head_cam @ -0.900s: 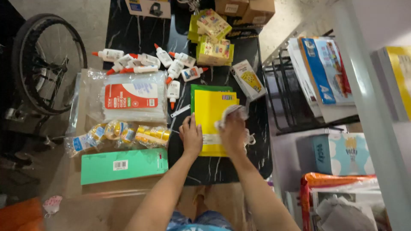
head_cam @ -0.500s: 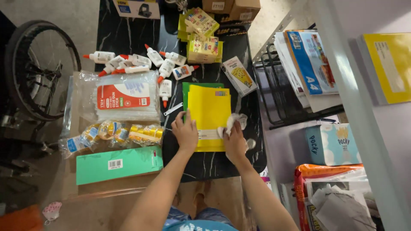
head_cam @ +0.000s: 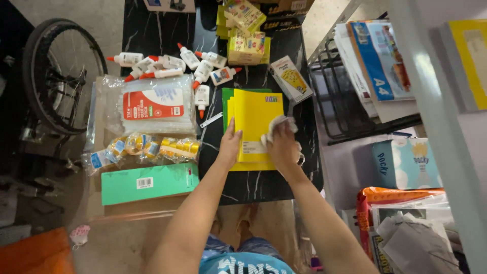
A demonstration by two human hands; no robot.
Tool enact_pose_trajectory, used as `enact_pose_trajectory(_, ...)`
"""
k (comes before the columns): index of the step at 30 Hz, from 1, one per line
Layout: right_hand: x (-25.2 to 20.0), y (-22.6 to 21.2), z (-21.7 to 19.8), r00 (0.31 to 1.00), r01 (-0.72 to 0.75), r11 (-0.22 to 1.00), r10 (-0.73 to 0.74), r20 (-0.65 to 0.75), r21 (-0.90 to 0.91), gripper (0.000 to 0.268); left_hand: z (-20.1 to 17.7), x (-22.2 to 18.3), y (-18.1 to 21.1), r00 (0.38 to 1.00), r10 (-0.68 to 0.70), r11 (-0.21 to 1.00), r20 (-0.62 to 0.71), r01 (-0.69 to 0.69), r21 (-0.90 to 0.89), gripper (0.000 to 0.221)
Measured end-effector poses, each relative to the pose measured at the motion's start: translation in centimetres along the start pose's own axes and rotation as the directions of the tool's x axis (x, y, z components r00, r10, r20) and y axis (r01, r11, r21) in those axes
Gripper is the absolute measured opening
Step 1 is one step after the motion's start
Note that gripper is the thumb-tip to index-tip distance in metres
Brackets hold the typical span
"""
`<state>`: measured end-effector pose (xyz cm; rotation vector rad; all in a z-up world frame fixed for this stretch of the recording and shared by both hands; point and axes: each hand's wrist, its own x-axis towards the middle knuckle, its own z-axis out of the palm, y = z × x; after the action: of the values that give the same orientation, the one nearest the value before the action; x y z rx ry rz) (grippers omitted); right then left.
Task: Cleaning and organizing notebooks and glue bottles on a workspace.
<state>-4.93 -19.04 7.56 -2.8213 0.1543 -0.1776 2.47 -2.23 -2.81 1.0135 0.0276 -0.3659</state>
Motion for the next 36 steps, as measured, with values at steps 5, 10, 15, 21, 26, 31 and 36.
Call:
enact_pose_trajectory(5, 1.2, -3.8, 1.3, 0.975, 0.205, 0.979, -0.203, 0.091, -0.009, 0.061, 0.8, -0.5, 2.0, 0.989, -0.11, 0.992, -0.098, 0.116, 0.057, 0.061)
enact_pose_trajectory(10, 6.0, -2.7, 2.8, 0.977, 0.206, 0.975, -0.201, -0.066, 0.081, 0.06, 0.5, -0.8, 1.6, 0.997, -0.048, 0.997, -0.066, 0.052, 0.057, 0.054)
enact_pose_trajectory(15, 7.1, -4.0, 4.0, 0.982, 0.087, 0.993, -0.072, -0.174, 0.083, 0.055, 2.9, -2.3, 6.3, 0.971, -0.24, 0.931, -0.013, 0.227, -0.285, 0.058)
enact_pose_trajectory(21, 6.4, -5.4, 3.9, 0.97, 0.199, 0.941, -0.149, -0.194, 0.272, 0.055, 0.1, -0.4, 1.0, 0.998, -0.029, 0.995, -0.052, 0.034, 0.09, 0.055)
enact_pose_trajectory(26, 11.5, -3.2, 4.2, 0.977, 0.114, 0.985, -0.088, -0.195, 0.128, 0.052, -0.5, -0.4, -0.5, 0.997, -0.043, 0.987, -0.067, 0.053, 0.15, 0.057)
enact_pose_trajectory(31, 5.9, -3.2, 3.0, 0.97, 0.126, 0.988, -0.14, -0.198, -0.084, 0.056, -0.1, -0.9, 0.5, 0.996, -0.034, 0.978, -0.078, 0.049, 0.202, 0.055)
enact_pose_trajectory(36, -0.4, -2.1, -1.8, 0.948, -0.232, 0.947, 0.271, -0.164, 0.223, 0.053, 1.0, -1.2, 2.0, 0.992, -0.093, 0.994, -0.084, 0.098, 0.056, 0.055)
